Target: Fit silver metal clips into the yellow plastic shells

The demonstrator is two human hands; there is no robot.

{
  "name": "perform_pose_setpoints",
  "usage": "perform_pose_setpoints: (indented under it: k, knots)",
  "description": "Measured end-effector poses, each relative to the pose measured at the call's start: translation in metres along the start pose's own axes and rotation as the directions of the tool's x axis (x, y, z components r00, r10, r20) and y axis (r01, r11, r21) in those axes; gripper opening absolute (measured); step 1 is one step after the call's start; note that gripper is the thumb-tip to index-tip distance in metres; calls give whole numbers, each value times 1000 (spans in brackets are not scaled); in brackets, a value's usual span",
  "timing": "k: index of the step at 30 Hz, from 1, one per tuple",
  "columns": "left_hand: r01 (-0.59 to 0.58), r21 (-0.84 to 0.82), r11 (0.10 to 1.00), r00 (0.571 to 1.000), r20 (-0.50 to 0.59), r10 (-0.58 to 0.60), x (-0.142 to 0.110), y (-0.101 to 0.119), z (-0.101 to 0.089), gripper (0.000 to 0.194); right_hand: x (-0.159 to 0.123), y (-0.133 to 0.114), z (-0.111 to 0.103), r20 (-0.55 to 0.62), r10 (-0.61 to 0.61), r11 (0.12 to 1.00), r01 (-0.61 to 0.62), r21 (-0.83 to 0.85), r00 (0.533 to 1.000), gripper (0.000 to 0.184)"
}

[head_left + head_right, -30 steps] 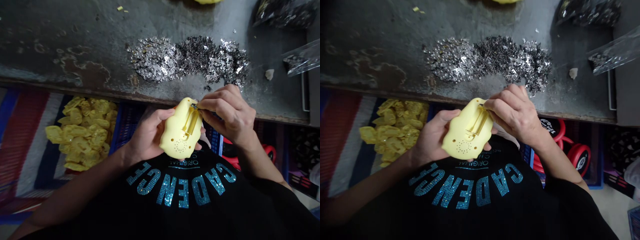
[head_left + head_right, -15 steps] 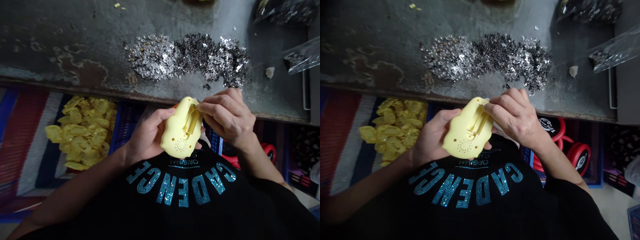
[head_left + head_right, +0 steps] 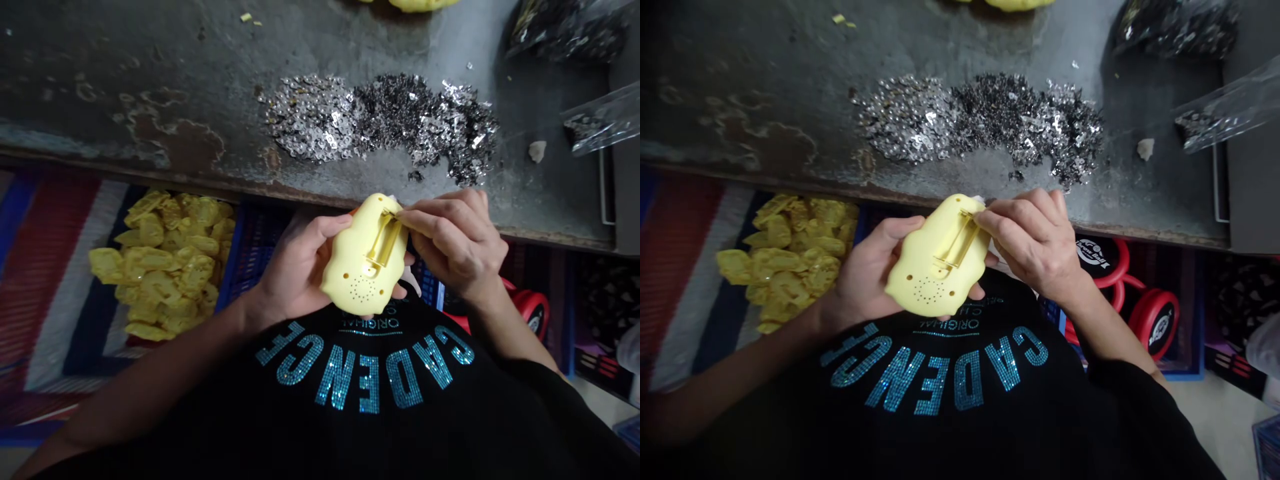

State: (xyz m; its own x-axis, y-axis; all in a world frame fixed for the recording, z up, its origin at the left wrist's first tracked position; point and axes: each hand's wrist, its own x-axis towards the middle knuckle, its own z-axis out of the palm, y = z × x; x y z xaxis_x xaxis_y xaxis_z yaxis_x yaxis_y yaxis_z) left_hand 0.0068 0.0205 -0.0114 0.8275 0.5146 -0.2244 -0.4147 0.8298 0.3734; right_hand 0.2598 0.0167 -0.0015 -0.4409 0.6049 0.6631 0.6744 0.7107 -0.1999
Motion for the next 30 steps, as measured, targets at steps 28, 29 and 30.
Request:
perform_pose_setpoints:
  k: [28, 29, 30]
  knots:
    - [-238, 923, 301, 835, 36, 548, -18, -8, 10, 54, -9, 4, 21, 29, 327, 817, -298, 494, 944, 30]
    - [-263, 928, 265, 834, 80, 546, -20, -5, 5, 53, -8, 5, 22, 87, 400, 738, -377, 560, 912, 29]
    - [-284, 935, 212, 828, 128, 546, -23, -2, 1, 53, -7, 5, 24, 161, 479, 617, -461, 637, 863, 27]
